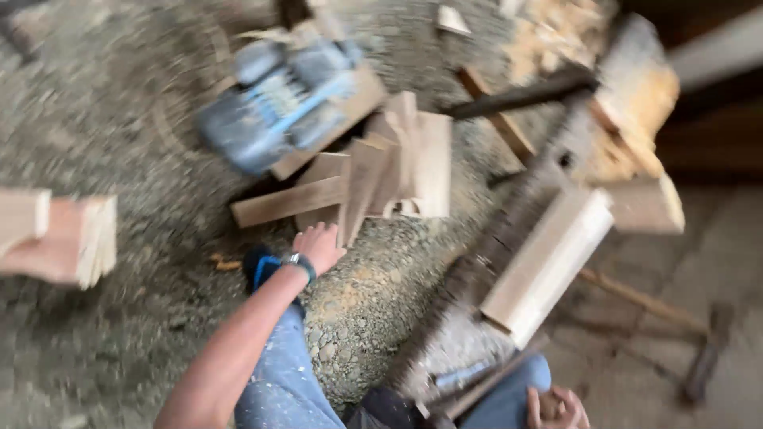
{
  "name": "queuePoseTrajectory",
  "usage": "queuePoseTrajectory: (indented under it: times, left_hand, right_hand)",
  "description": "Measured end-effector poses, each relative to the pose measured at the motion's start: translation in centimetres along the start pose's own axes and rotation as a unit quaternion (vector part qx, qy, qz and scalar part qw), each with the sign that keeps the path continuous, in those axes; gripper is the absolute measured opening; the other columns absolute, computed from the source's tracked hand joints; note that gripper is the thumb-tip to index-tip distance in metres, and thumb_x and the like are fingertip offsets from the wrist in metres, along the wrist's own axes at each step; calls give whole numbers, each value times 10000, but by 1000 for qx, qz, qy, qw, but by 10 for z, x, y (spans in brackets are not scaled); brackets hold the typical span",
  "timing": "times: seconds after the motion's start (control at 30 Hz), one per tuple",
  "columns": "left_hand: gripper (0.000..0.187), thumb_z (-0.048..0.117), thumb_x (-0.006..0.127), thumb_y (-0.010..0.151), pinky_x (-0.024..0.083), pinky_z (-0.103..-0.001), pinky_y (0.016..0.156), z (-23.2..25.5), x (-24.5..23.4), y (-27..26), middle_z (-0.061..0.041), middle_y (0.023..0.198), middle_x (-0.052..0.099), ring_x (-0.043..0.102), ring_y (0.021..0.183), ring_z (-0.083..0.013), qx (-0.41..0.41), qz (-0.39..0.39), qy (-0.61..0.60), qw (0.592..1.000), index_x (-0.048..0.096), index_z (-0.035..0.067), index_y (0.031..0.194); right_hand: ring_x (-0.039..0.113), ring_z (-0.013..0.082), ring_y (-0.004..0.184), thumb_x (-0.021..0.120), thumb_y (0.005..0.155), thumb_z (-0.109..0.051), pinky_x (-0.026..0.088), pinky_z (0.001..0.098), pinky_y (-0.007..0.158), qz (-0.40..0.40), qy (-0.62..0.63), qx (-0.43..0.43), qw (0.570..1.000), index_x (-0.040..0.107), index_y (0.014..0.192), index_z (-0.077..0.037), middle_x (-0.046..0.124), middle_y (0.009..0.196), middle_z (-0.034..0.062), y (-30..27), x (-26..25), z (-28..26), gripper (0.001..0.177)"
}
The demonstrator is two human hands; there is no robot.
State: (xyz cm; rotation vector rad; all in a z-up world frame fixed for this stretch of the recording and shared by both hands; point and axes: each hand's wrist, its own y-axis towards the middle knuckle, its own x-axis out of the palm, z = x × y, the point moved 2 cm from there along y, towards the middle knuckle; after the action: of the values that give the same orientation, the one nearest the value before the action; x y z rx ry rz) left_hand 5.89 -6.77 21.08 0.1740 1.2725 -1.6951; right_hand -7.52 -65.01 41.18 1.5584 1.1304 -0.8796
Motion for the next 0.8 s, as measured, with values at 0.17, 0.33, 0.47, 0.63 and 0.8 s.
queuePoseTrajectory:
  times: [0.17,0.33,0.47,0.63,0.8]
  left_hand:
    - [454,380,590,950,545,-483,677,206,-65,-119,-168,1086,682,668,882,-340,199,241,-141,939,575,91,1299]
    - [912,762,475,877,414,-621,1055,353,-17,-118,-274,1483,450,477,1330,-434,176,167,-47,969,326,139,1527]
    - [688,619,622,856,603,-370,614,380,-10,-81,-152,1191,565,587,978,-276,124,155,-169,965,489,185,1373]
    - [607,591,708,752,578,-364,783,356,-29,-75,-44,1070,746,697,942,-197,57,45,-324,943,680,143,1160]
    - [739,417,640,910,512,-429,1055,308,-58,-80,-132,1493,477,513,1320,-269,19,26,-317,948,385,63,1507]
  right_hand:
    - [538,353,1238,805,824,-274,398,456,1086,23,4,148,989,617,1171,-131,575,1260,221,19,-19,-73,420]
    - [530,319,1276,793,816,-257,442,446,1061,57,112,191,974,605,1154,-146,500,1332,166,10,-26,-69,402]
    - [494,339,1350,762,841,-302,496,495,946,37,184,245,951,567,1148,-167,430,1412,159,0,-33,-56,388]
    - [469,326,1351,768,847,-277,381,464,1103,80,218,236,944,595,1136,-110,462,1357,185,-4,-36,-45,376]
    - [497,318,1293,775,851,-248,416,454,1081,116,244,212,939,591,1143,-102,451,1343,179,-7,-38,-40,375]
